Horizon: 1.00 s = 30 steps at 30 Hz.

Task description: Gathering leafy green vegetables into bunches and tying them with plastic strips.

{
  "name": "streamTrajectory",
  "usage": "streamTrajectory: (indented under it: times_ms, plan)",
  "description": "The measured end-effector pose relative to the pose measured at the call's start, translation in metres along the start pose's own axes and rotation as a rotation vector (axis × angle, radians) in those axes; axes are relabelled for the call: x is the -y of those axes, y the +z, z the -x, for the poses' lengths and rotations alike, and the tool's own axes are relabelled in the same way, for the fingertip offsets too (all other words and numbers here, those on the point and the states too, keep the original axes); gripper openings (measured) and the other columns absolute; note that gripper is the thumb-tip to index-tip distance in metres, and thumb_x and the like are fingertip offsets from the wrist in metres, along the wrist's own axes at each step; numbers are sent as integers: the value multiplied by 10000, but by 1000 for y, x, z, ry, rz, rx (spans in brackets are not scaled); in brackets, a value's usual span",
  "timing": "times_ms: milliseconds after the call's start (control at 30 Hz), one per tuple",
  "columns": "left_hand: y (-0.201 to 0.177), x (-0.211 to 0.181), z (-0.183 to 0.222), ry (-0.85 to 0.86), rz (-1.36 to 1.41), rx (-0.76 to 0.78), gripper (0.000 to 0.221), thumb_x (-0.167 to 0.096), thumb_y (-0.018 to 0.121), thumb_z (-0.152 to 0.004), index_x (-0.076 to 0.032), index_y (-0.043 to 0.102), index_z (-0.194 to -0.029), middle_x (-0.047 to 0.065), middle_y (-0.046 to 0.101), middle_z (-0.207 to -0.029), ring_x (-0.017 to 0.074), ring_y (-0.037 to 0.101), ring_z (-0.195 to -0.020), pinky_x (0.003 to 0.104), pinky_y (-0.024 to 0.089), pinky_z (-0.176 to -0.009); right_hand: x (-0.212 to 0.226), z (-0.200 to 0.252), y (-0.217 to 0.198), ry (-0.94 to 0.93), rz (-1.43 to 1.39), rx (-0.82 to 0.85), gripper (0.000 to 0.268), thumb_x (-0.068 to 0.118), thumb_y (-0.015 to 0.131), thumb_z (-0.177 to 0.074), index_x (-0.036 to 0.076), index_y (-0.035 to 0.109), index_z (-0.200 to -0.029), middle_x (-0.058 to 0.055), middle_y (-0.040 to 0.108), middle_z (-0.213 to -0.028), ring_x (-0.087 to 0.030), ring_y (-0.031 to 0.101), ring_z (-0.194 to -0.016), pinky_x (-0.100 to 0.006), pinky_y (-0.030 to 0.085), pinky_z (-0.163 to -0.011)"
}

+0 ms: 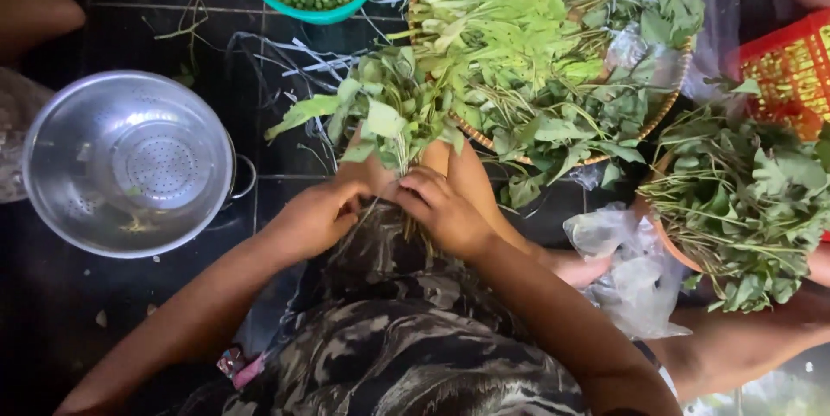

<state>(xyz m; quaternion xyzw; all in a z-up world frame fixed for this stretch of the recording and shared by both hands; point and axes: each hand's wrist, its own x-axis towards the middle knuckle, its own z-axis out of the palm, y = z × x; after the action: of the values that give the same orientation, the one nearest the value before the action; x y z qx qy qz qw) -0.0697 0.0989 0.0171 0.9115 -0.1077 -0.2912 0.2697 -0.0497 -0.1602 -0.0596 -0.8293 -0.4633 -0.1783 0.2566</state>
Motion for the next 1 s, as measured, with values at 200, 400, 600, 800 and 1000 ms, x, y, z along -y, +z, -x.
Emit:
streamTrajectory:
  times_ms: [200,400,600,800,1000]
  plan:
    - [36,40,-17,665,-19,-432,220,-12,709,-902,-88,785,-1094,148,727,-1010,410,715,-932,466,559,-875,-10,16,17,-10,-22,15,296,119,540,-1076,70,600,-1362,-98,513,-1368,-323,451,-1407,-380,437,-1203]
    - [47,29,-49,524,353,-686,41,-221,750,-938,-202,773,-909,14,683,-772,279,694,-742,385,554,-722,-1,0,0,-18,-40,49,330,128,549,-1076,75,595,-1398,-118,536,-1379,-331,483,-1388,-402,424,-1189]
    - [45,-24,-89,399,419,-851,89,-206,788,-915,-196,785,-1003,13,745,-833,264,719,-848,384,580,-763,14,-12,-17,-15,-98,88,334,71,531,-1089,18,569,-1416,-172,574,-1390,-365,496,-1380,-457,442,-1170]
    - [43,-36,-101,148,199,-699,78,-374,734,-923,-350,757,-994,-54,745,-815,230,745,-888,423,573,-830,37,-34,-67,416,-552,99,292,-70,497,-996,-137,624,-1250,-136,683,-1126,-223,644,-1122,-236,460,-1111]
    - [39,-32,-95,166,278,-615,70,-356,723,-942,-305,754,-979,-24,777,-834,307,729,-951,480,424,-1076,-8,31,6,685,-194,-173,408,362,841,-872,193,703,-1217,6,721,-1066,-222,739,-965,-373,611,-844]
